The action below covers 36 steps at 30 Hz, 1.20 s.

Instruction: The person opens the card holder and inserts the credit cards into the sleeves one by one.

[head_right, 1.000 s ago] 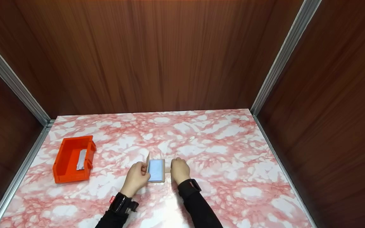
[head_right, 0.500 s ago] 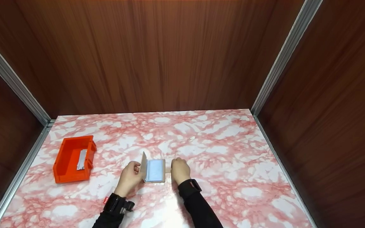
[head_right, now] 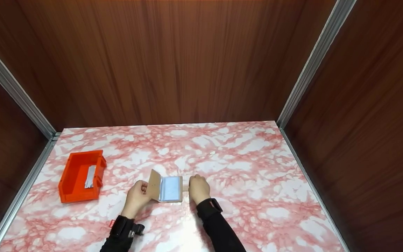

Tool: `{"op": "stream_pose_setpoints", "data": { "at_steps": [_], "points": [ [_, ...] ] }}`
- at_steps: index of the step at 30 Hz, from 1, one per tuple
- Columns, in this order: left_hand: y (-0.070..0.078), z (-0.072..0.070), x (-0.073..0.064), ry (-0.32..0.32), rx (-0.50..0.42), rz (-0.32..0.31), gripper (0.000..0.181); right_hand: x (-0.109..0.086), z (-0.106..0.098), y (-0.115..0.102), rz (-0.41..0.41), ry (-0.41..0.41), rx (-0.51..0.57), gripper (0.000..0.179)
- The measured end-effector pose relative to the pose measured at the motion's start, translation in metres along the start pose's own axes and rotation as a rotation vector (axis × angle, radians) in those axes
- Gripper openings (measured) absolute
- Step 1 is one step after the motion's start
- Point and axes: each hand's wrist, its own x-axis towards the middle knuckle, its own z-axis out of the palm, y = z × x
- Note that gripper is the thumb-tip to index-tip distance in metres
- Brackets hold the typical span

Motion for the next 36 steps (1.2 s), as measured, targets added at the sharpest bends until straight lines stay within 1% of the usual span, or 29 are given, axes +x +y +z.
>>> {"op": "stream_pose_setpoints", "data": {
  "at_steps": [4, 6, 13, 15, 20, 25, 29, 36],
  "points": [
    [-0.003, -0.003, -0.001, -0.004, -0.020, -0.020, 0.020, 0.000, 0.000, 0.000, 0.000, -0.006, -0.002, 0.014],
    [-0.004, -0.003, -0.002, 0.003, -0.015, -0.026, 0.020, 0.001, 0.000, 0.000, 0.004, -0.013, 0.000, 0.013],
    [-0.011, -0.003, -0.006, 0.011, -0.002, -0.113, 0.019, 0.001, 0.000, 0.001, 0.006, -0.020, -0.003, 0.013],
    [-0.014, -0.004, -0.006, 0.015, 0.014, -0.122, 0.021, 0.001, 0.000, 0.001, 0.001, -0.016, -0.004, 0.013],
    [-0.019, -0.005, -0.007, 0.016, 0.059, -0.121, 0.025, 0.001, 0.001, 0.001, -0.002, -0.006, 0.000, 0.014],
    [-0.022, -0.007, -0.008, 0.011, 0.103, -0.118, 0.023, 0.000, 0.001, 0.001, 0.002, -0.010, 0.004, 0.014],
    [-0.022, -0.007, -0.008, 0.014, 0.138, -0.107, 0.021, 0.001, 0.001, 0.001, -0.005, -0.009, 0.003, 0.014],
    [-0.021, -0.007, -0.009, 0.011, 0.196, -0.112, 0.017, 0.000, 0.000, 0.002, -0.014, 0.003, 0.007, 0.014]
  ]
}}
